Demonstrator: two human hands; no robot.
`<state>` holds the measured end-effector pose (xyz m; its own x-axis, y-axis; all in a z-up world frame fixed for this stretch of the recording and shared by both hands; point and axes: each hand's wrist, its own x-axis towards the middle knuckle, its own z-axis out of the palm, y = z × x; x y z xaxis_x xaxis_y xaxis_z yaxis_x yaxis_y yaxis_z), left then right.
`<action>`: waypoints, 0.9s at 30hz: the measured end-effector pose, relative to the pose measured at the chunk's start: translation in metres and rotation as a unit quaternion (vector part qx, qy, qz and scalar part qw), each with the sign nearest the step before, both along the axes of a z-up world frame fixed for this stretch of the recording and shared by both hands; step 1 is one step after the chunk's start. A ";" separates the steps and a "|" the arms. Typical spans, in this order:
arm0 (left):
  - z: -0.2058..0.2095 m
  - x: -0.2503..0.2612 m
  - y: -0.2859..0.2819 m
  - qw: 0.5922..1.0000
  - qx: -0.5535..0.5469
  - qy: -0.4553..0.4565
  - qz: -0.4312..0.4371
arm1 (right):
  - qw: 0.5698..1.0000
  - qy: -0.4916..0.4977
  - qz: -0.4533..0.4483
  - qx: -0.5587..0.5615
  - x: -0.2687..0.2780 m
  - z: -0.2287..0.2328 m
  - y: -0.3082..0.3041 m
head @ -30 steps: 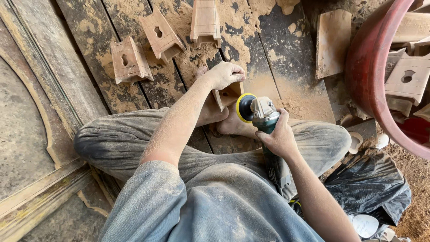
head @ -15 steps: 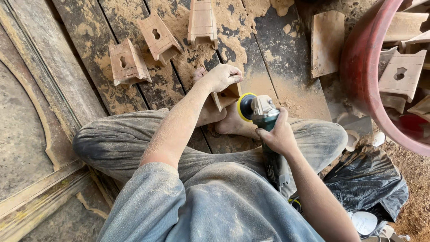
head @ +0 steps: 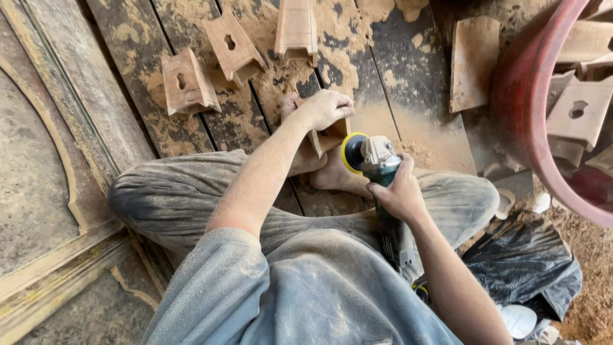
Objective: The person sits on the floor and uses an angle grinder with a sanding disc to smooth the edges and surfaces of small wooden pieces. They hold each piece with one hand and grind it with the other, occasionally repositioning the piece to access different sides.
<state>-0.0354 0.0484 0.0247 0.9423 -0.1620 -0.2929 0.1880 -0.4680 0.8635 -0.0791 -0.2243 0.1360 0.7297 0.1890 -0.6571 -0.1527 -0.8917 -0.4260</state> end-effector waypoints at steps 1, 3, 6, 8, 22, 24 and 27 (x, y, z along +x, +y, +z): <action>0.000 0.001 0.001 1.000 0.002 -0.003 0.001 | 1.000 -0.003 0.001 0.002 0.002 0.003 0.000; -0.002 0.001 0.001 1.000 0.010 -0.002 -0.002 | 1.000 0.008 -0.007 0.013 0.005 0.010 -0.001; -0.005 0.003 0.000 1.000 0.007 0.000 0.004 | 1.000 0.007 -0.007 0.021 0.004 0.004 0.002; -0.010 0.002 -0.003 1.000 0.002 0.002 0.003 | 1.000 0.010 -0.008 0.017 0.004 0.003 0.001; -0.001 0.004 0.001 1.000 -0.001 0.018 0.000 | 0.999 0.013 -0.022 0.034 0.009 0.014 0.004; 0.003 0.011 0.004 0.999 -0.001 0.037 -0.014 | 0.998 0.013 -0.035 0.045 0.011 0.026 0.003; -0.025 0.025 0.007 0.998 0.038 0.035 -0.044 | 0.997 0.011 -0.074 0.025 0.008 0.019 -0.020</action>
